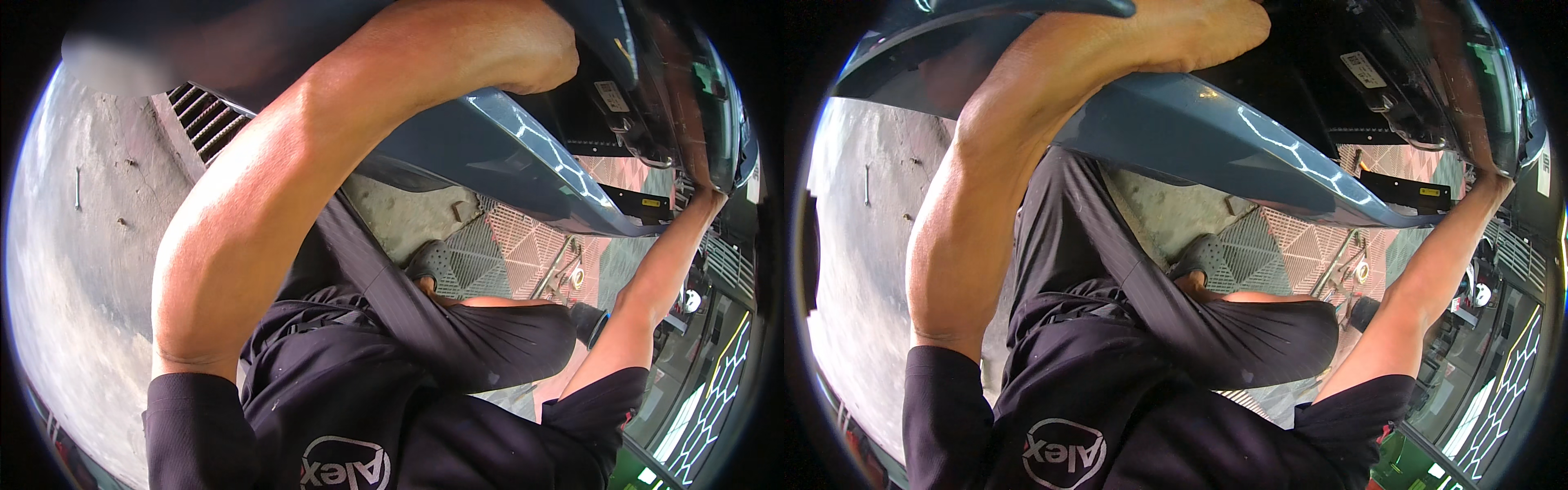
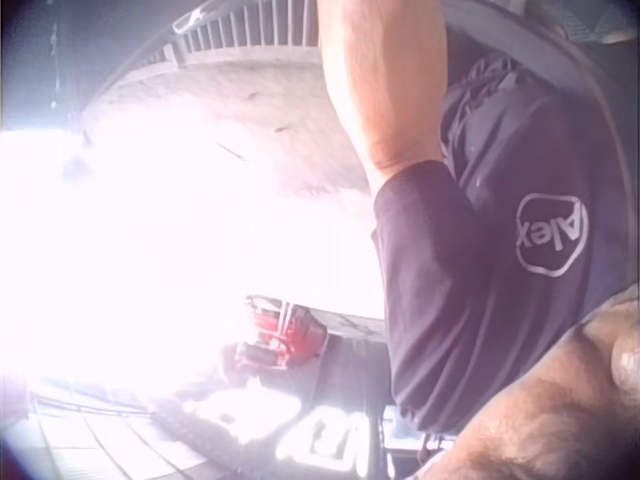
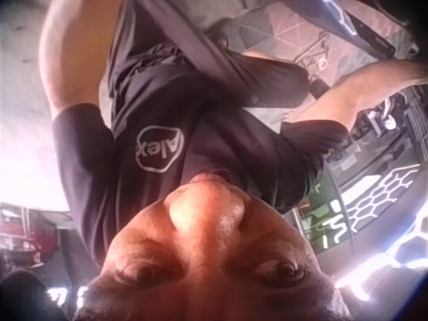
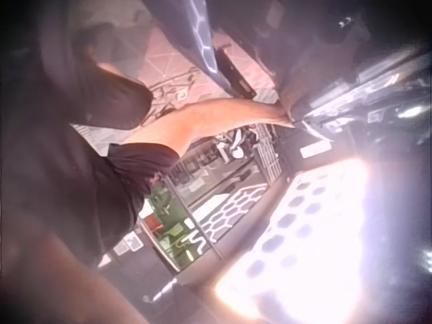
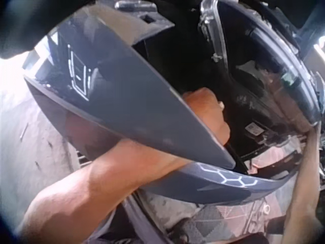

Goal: The person aligns and secures a car bumper to the front of a vehicle in a garage. They use a screwdriver to tighten fasteners along the lower edge and sides of the bumper, repeatedly adjusting the bumper's position to ensure proper fitment.

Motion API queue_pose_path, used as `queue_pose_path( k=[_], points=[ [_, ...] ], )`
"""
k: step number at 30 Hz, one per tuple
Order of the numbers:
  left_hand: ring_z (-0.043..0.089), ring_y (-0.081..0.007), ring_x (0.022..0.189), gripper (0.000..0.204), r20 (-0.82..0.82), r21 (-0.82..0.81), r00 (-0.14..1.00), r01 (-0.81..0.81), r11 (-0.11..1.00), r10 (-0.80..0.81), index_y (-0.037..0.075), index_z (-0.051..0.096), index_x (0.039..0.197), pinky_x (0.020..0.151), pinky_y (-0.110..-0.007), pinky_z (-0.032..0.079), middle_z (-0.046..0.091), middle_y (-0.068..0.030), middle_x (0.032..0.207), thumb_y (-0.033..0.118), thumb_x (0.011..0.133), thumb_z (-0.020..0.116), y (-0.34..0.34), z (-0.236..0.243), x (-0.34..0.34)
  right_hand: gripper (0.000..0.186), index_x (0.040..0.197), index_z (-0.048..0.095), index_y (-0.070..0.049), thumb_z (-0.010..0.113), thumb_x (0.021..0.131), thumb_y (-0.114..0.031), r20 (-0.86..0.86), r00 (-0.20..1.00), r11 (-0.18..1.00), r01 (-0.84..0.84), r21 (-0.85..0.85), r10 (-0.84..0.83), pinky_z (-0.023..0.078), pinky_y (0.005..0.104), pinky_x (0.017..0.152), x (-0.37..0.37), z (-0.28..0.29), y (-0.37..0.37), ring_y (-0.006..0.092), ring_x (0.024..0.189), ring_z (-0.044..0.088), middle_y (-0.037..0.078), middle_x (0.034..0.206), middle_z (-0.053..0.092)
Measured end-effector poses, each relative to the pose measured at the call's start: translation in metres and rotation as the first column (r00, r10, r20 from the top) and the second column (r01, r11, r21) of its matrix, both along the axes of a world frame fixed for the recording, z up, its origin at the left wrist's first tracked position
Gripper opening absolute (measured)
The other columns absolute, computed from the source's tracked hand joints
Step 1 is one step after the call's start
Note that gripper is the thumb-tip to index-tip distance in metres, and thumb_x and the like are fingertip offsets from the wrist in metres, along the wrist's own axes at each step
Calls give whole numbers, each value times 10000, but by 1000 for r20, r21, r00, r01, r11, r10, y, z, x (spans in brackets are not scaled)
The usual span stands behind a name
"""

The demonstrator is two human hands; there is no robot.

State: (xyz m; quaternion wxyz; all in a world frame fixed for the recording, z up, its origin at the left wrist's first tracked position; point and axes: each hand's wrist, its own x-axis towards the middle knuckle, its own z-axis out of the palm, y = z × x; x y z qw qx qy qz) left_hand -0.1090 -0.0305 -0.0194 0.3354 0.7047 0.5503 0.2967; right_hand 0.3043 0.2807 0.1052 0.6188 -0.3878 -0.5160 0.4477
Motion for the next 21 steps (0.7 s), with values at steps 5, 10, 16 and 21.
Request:
queue_pose_path(
  k=[5, 10, 16, 21],
  points=[
    [675, -304, 673, 563, 0, -11, 1000, -9, 1000, 9, -14, 496, 1392, 635, -435, 548, 704, -218, 830, 20, 830, 504, -3, 2, -1, 491, 1371, 584, 11, 532, 1045, -352, -2, 1000, 1000, -26, 1, 26, 442, 547, 1119, -8, 2, 7, 346, 1274, 585, 197, 1393, 608],
    [673, -294, 664, 608, 12, -27, 1000, 17, 999, -17, -9, 485, 1433, 626, -430, 549, 706, -214, 833, 13, 825, 501, 7, -2, 3, 490, 1379, 578, 16, 535, 1045, -339, -3, 1000, 1000, -9, -3, 9, 437, 545, 1126, 0, 0, 7, 346, 1284, 580, 200, 1405, 601],
    [672, -281, 653, 663, 14, -69, 999, 30, 997, -29, -3, 472, 1482, 615, -425, 550, 708, -210, 837, 5, 820, 498, 22, -2, 10, 489, 1389, 570, 23, 538, 1046, -324, -44, 999, 1000, -9, 9, 9, 431, 543, 1136, 6, 0, 12, 347, 1297, 573, 205, 1420, 592],
    [671, -333, 617, 770, -42, -159, 999, 23, 987, -30, 22, 323, 1579, 523, -425, 520, 703, -271, 817, -24, 828, 489, 37, -5, 22, 489, 1396, 564, 29, 540, 1046, -312, -115, 993, 1000, -21, 24, 23, 426, 542, 1143, 8, -4, 12, 347, 1308, 567, 208, 1433, 585]
  ],
)
